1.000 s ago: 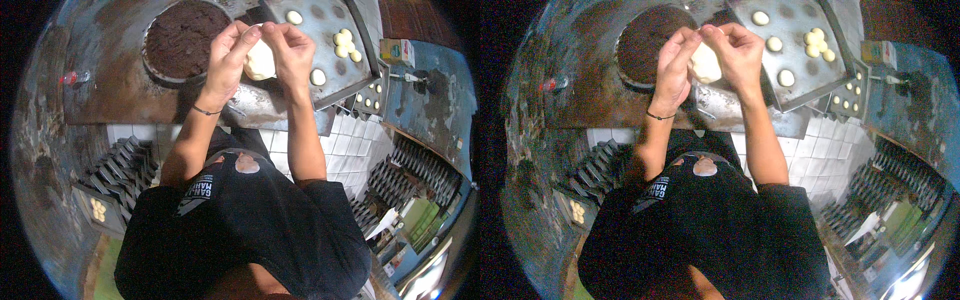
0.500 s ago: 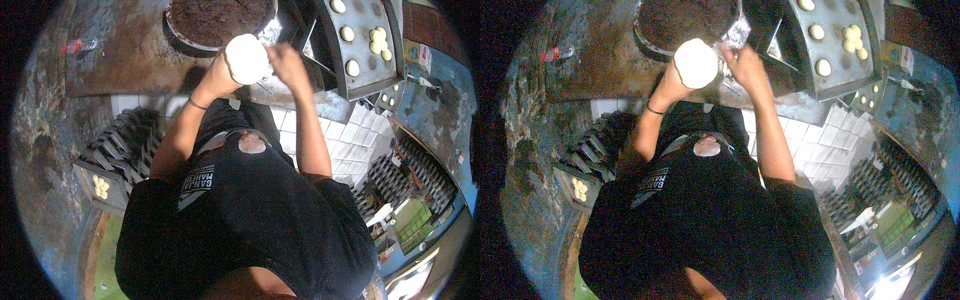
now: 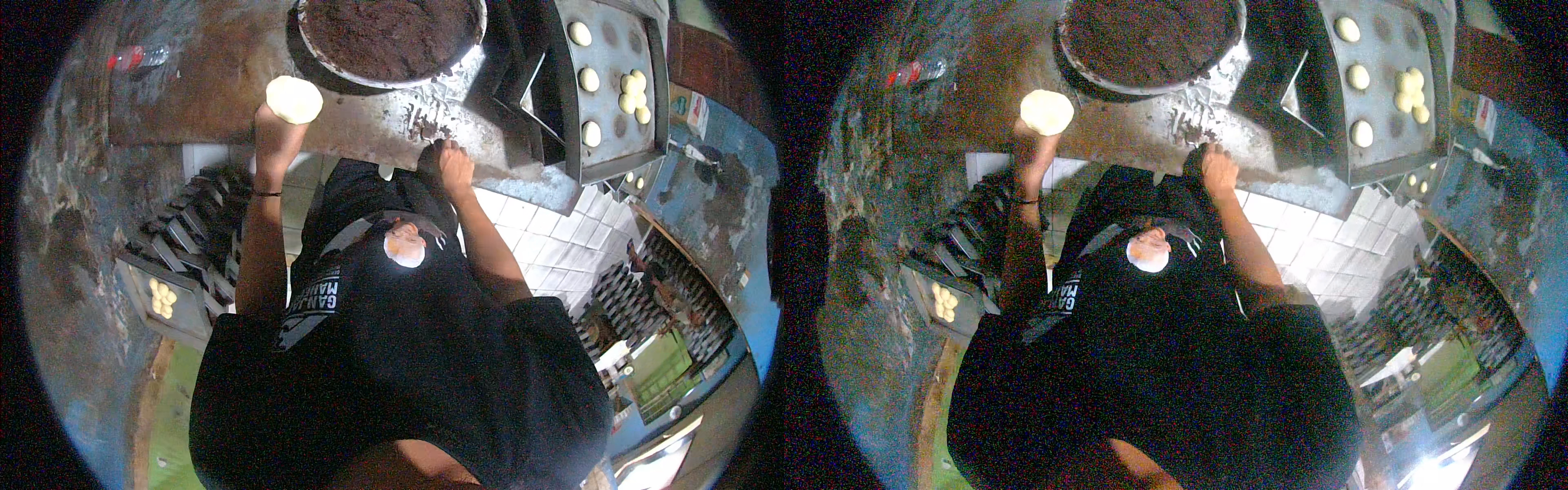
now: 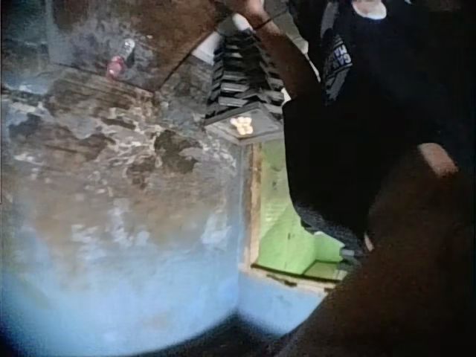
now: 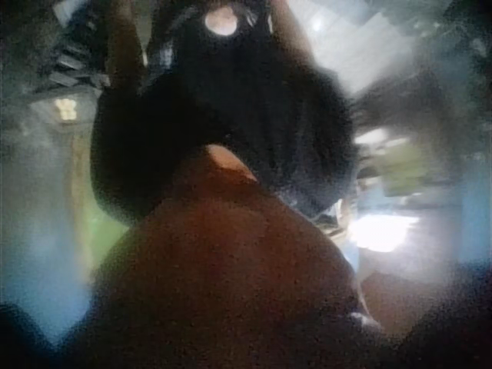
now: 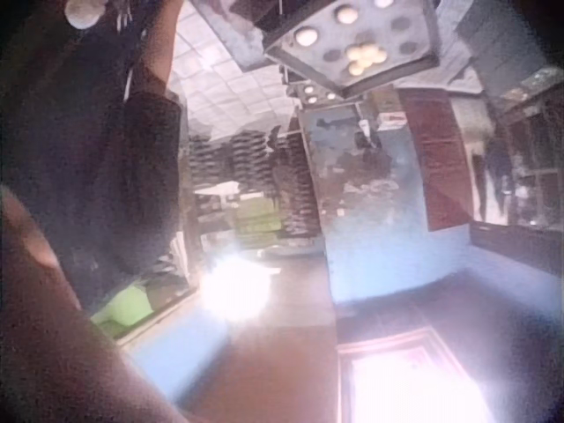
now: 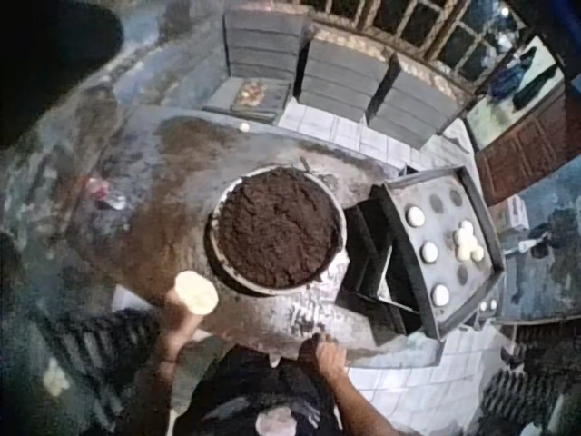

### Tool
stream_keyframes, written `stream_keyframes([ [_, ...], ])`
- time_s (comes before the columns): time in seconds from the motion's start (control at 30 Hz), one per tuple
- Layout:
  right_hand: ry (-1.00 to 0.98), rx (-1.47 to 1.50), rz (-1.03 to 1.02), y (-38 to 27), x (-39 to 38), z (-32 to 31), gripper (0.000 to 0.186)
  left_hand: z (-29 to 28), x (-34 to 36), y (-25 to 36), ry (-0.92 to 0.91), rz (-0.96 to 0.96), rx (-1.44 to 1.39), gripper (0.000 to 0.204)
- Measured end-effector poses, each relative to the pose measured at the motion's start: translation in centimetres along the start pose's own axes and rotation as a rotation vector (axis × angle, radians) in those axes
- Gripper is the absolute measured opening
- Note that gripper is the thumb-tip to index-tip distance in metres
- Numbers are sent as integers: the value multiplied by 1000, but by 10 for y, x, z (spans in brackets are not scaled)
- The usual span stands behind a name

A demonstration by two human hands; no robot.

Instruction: The person flattens small pieces of dough by hand, adds a scoop of dark paste using a spoon, seals the dough into balls, and arranges them on metal baking trays.

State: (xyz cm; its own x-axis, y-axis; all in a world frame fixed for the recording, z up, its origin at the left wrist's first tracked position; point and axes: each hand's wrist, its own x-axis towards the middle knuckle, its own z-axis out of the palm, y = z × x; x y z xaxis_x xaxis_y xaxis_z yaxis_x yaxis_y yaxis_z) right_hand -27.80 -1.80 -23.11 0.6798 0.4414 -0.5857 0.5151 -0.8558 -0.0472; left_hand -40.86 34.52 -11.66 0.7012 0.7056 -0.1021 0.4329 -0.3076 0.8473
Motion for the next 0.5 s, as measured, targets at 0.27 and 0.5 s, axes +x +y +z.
stream_keyframes([
  [0.27, 193, 426, -216, -22, -8, -94, 28, -3, -10, -8, -13, -104, -73, 30],
  [0.5, 523, -113, -482, -30, 78, -197, 42, -2, -8, 11, -55, -81, -124, 32],
])
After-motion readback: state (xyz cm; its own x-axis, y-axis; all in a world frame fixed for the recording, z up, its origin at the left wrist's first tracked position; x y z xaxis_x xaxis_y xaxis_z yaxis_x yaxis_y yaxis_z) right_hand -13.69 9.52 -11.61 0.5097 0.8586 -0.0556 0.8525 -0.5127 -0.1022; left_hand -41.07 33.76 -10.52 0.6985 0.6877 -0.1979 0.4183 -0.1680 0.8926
